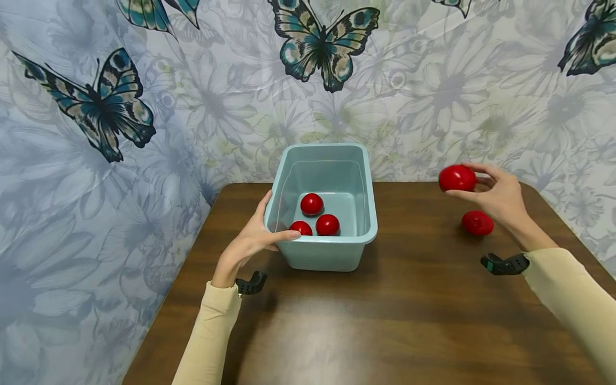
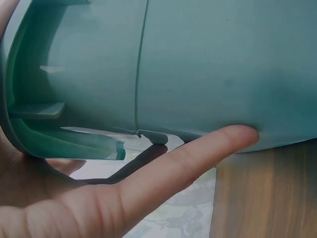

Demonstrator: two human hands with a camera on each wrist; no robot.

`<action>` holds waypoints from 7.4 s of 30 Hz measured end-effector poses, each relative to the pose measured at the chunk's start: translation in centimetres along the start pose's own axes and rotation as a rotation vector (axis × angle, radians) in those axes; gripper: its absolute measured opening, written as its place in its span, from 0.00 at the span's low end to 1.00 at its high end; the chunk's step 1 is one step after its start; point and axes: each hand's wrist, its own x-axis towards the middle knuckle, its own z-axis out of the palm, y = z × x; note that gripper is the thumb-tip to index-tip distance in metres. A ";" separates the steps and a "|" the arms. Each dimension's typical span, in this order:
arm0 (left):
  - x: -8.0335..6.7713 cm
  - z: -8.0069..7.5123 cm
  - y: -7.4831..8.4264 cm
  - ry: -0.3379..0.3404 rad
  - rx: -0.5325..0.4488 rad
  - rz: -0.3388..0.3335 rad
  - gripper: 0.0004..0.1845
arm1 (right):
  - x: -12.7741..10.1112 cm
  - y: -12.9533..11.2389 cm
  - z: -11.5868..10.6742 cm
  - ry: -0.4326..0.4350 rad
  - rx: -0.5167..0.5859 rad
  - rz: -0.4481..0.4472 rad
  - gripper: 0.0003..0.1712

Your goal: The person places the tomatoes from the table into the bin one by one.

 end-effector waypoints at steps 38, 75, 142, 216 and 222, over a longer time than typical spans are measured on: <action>0.2 -0.4 -0.1 0.004 0.024 -0.008 0.67 | 6.1 -14.9 18.4 -0.247 0.248 -0.222 0.38; 0.4 0.7 0.0 0.002 -0.007 -0.011 0.64 | 5.9 -12.3 11.6 -0.295 0.318 -0.136 0.36; 0.2 -0.1 0.3 0.012 -0.002 -0.001 0.64 | 3.3 2.8 2.1 0.003 -0.088 0.108 0.43; -0.2 -0.2 0.0 0.020 -0.012 -0.019 0.65 | 4.8 -13.5 14.2 -0.277 0.267 -0.264 0.34; -0.2 -0.6 -0.1 0.005 -0.005 -0.012 0.66 | 4.5 -11.6 12.0 -0.229 0.241 -0.240 0.35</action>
